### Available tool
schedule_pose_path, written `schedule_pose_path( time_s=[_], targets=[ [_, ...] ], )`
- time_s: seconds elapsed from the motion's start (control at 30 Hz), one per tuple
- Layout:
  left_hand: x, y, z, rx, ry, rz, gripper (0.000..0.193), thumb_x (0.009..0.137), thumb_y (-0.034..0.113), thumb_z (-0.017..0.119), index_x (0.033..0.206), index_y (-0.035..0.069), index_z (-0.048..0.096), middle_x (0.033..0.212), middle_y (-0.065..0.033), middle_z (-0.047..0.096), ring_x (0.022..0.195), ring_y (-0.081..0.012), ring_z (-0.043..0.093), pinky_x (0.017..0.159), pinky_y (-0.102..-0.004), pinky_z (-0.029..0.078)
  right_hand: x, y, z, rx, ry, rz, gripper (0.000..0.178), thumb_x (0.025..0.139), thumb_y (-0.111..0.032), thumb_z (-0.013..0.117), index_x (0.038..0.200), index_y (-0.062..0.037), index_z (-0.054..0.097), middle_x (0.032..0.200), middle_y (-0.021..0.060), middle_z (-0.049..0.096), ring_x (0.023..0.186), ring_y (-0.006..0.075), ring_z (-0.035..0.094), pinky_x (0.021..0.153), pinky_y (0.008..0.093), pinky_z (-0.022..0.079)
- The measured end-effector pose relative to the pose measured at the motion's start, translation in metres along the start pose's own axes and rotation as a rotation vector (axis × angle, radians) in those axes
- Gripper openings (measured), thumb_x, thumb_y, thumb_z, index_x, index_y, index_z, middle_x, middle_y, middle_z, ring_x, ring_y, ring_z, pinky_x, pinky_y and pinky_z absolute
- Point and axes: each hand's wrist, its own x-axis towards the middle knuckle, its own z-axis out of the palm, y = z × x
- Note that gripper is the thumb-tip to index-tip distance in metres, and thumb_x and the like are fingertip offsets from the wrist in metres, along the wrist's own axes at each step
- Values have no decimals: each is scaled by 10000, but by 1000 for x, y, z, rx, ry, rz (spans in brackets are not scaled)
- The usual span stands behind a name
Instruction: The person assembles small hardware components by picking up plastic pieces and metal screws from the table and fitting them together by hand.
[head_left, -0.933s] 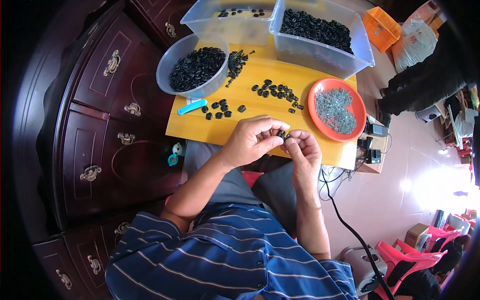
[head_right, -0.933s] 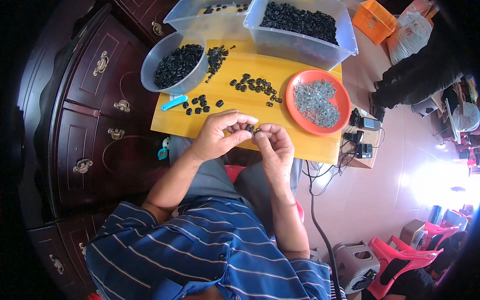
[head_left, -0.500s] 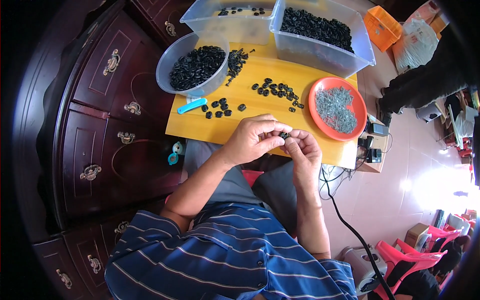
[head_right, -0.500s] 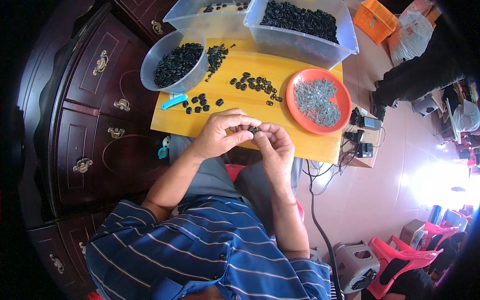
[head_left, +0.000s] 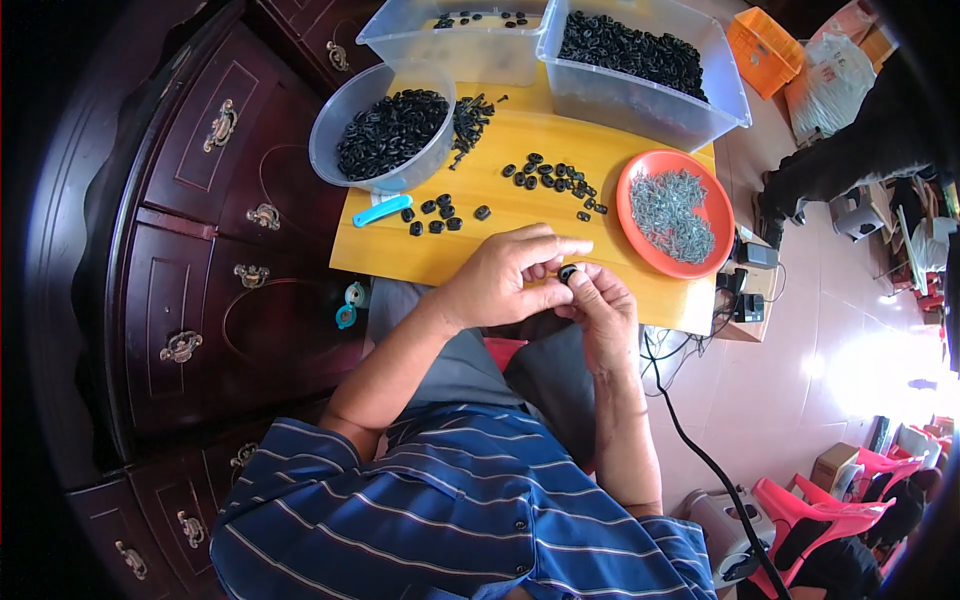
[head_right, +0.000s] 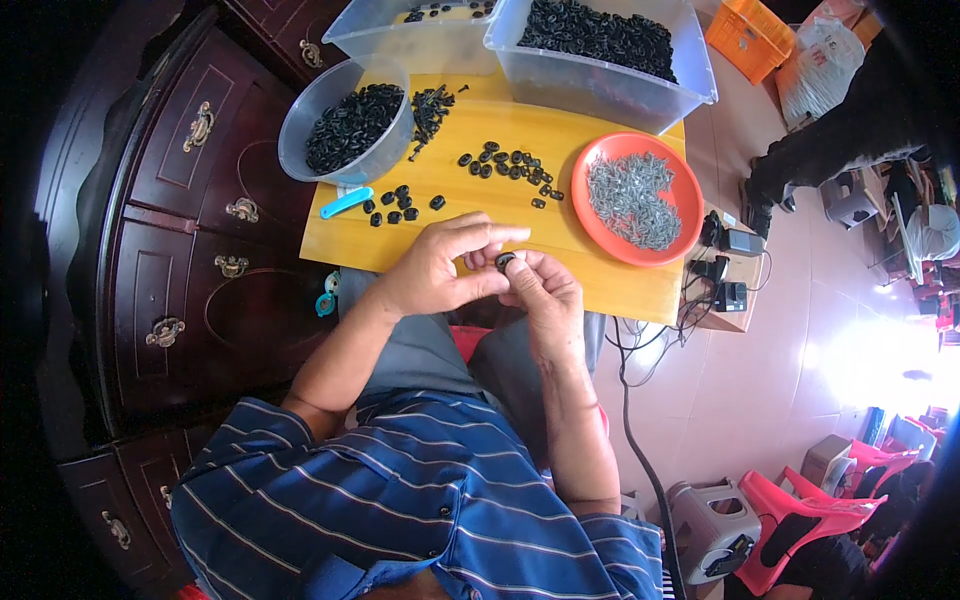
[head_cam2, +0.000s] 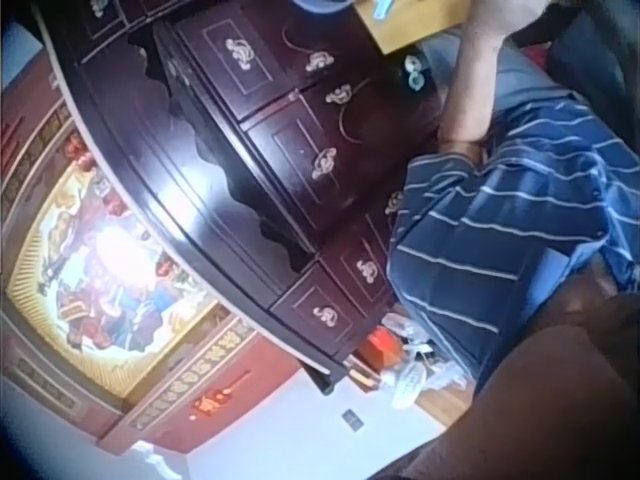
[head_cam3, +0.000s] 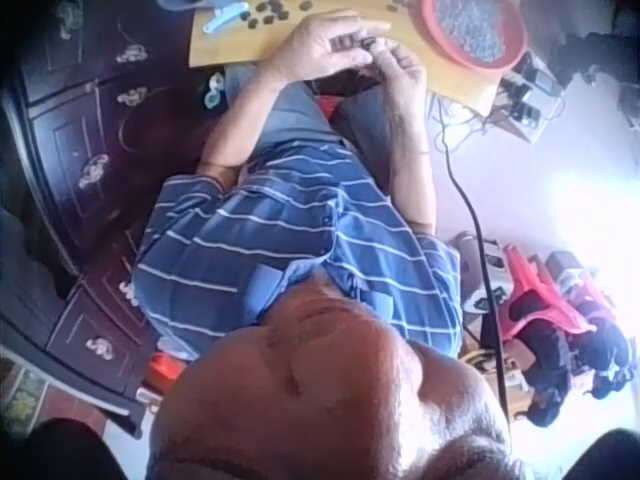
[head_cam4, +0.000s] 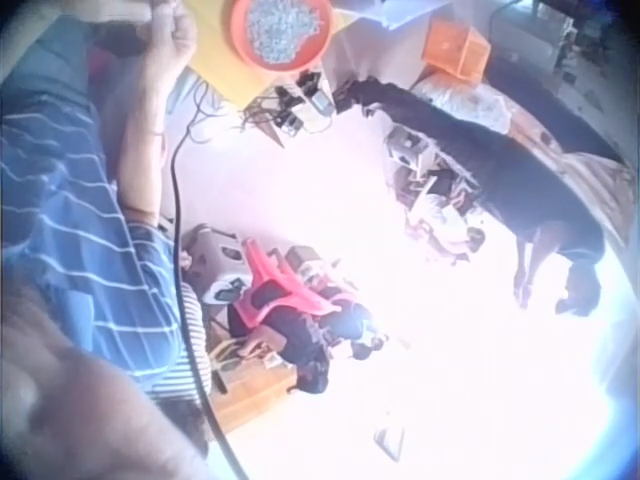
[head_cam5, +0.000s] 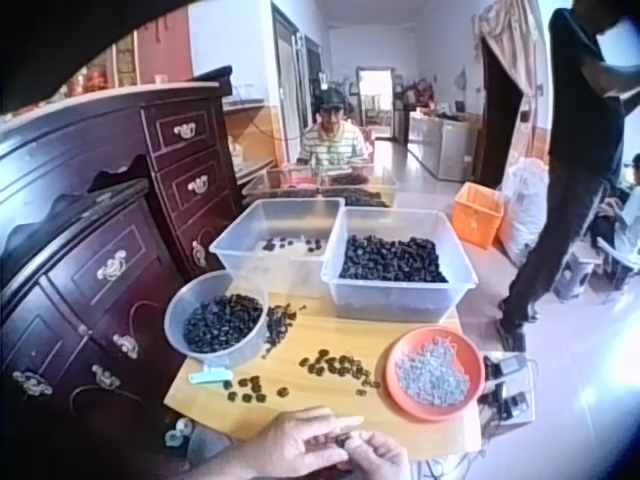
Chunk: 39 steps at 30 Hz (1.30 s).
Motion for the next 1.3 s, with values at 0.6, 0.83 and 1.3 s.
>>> schedule_pose_path(
  time_s=[0.6, 0.83, 1.3],
  targets=[
    [2, -6, 25, 353, 241, 256, 321, 770, 44, 796, 1074, 10, 701, 959, -133, 691, 851, -320, 682, 738, -391, 562, -1, 5, -1, 219, 36, -26, 172, 1028, -207, 616, 1051, -64, 708, 925, -2, 706, 809, 89, 660, 772, 260, 533],
    [4, -7, 24, 360, 235, 280, 297, 779, 38, 784, 1063, 3, 703, 946, -143, 695, 854, -334, 679, 749, -396, 557, 3, 17, -6, 231, 73, -63, 163, 1024, -195, 622, 1032, -55, 704, 907, -5, 692, 788, 78, 642, 729, 242, 530],
    [1, -5, 31, 231, 263, 209, 242, 834, 74, 741, 1066, 28, 694, 943, -121, 689, 836, -313, 692, 728, -386, 565, -1, 5, 7, 59, 158, -133, 186, 1024, -195, 621, 943, -44, 694, 791, -33, 626, 722, 49, 528, 690, 216, 423]
  ],
)
